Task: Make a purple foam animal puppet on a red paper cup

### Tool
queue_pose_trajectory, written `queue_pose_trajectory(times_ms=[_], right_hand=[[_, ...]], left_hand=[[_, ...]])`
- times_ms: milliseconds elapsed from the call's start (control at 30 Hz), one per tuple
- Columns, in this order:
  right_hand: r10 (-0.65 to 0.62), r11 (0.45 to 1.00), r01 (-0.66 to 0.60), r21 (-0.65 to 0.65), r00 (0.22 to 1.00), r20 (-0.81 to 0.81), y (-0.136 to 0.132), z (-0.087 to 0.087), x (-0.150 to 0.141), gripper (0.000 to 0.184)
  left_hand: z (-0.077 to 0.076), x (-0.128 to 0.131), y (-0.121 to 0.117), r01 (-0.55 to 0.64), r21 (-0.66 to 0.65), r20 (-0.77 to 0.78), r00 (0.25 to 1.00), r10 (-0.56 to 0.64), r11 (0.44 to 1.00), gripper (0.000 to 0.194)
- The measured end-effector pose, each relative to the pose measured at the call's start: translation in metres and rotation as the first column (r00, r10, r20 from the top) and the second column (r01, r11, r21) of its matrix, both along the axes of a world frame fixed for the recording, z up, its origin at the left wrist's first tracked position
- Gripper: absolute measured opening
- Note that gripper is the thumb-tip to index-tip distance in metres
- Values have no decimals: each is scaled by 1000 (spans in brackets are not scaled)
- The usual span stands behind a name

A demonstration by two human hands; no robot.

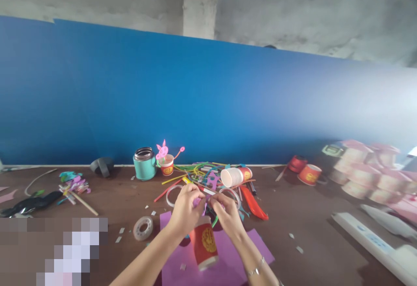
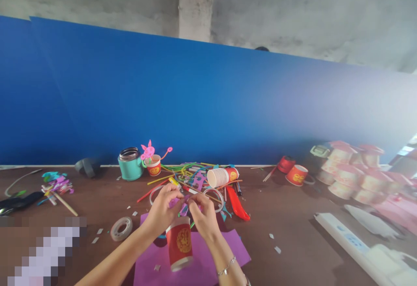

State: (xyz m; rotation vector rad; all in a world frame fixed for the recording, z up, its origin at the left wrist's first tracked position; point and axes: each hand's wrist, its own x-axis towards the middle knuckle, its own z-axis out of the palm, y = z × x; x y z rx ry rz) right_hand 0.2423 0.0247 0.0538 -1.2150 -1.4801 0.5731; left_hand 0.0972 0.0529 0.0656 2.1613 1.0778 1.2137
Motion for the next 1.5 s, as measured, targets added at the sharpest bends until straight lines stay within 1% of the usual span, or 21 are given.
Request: queue_pose_trajectory(times_ms=[100, 200, 267, 333, 400, 433, 467, 533, 633, 733, 800, 867, 967, 1033, 1100, 1133, 1200, 1267, 1333, 1400, 1500], right_hand=[[-47, 999, 47, -25, 999, 5, 1, -3, 0, 21], [-111, 994, 111, -15, 994, 4, 3, -5, 3, 17], [-145, 989, 144, -14, 987, -63, 4, -5, 6, 16], [-181, 984, 177, -37, 969, -168, 6, -4, 9, 17], [-199, 980, 189, -68, 952, -231, 7, -3, 11, 22], [-193, 981, 181, -73, 953, -233, 7, -3, 11, 26], [-173, 984, 162, -69, 961, -216, 7, -3, 10, 29], [-120, 992, 114, -48, 982, -149, 6, -3, 7, 31], [-80, 996, 78, -40, 995, -61, 4, -4, 1, 26], [-89, 994, 87, -65, 996, -31, 2, -4, -2, 19], [-104, 992, 101, -72, 994, -38, 3, -4, -1, 15], [-125, 990, 117, -82, 987, -102, 5, -6, 2, 13], [-240, 968, 215, -131, 947, -215, 10, -10, 12, 21], [-358, 932, 341, -120, 918, -170, 13, -13, 20, 24], [-433, 901, 433, -28, 895, -103, 14, -14, 24, 21], [-428, 902, 431, 18, 900, -87, 13, -13, 24, 23], [-346, 935, 350, 60, 936, -68, 11, -11, 20, 24], [-202, 979, 202, 30, 979, -17, 8, -8, 13, 19], [-105, 994, 106, -13, 994, 22, 4, -6, 6, 15], [-74, 997, 75, -35, 997, 30, 2, -5, 1, 13], [-83, 995, 82, -63, 997, -6, 2, -6, -3, 13]], left_hand=[[0, 0, -4, 2, 109, -93, 996, 8, 994, 14], [-1, 1, -4, -4, 136, -105, 994, 18, 991, 15], [0, 0, -1, -21, 87, -42, 999, 25, 996, 15], [0, -1, 3, -28, -5, 21, 999, 28, 1000, 17], [0, -3, 6, -26, -68, 44, 999, 29, 997, 18], [0, -4, 7, -30, -65, 37, 999, 32, 997, 18], [1, -4, 7, -38, -37, 17, 999, 39, 999, 17], [1, -4, 4, -56, 69, -54, 997, 60, 996, 15], [2, -3, -3, -47, 196, -184, 979, 84, 979, 13], [3, 0, -9, -31, 236, -247, 965, 91, 971, 15], [2, 0, -9, -28, 232, -241, 967, 85, 972, 15], [2, -1, -6, -38, 191, -180, 981, 73, 981, 14], [0, -3, 2, -35, 18, -17, 999, 35, 999, 17], [-1, -4, 7, 7, -120, 80, 997, 3, 993, 19], [0, -4, 10, 51, -217, 134, 991, -22, 975, 20], [0, -4, 10, 61, -239, 144, 989, -27, 969, 20], [1, -4, 10, 65, -232, 131, 991, -36, 971, 21], [1, -3, 8, 54, -173, 89, 995, -39, 983, 19], [1, -2, 6, 42, -115, 27, 999, -39, 992, 18], [1, -1, 3, 31, -66, -35, 999, -33, 997, 16], [1, 0, -1, 39, 12, -111, 993, -38, 999, 14]])
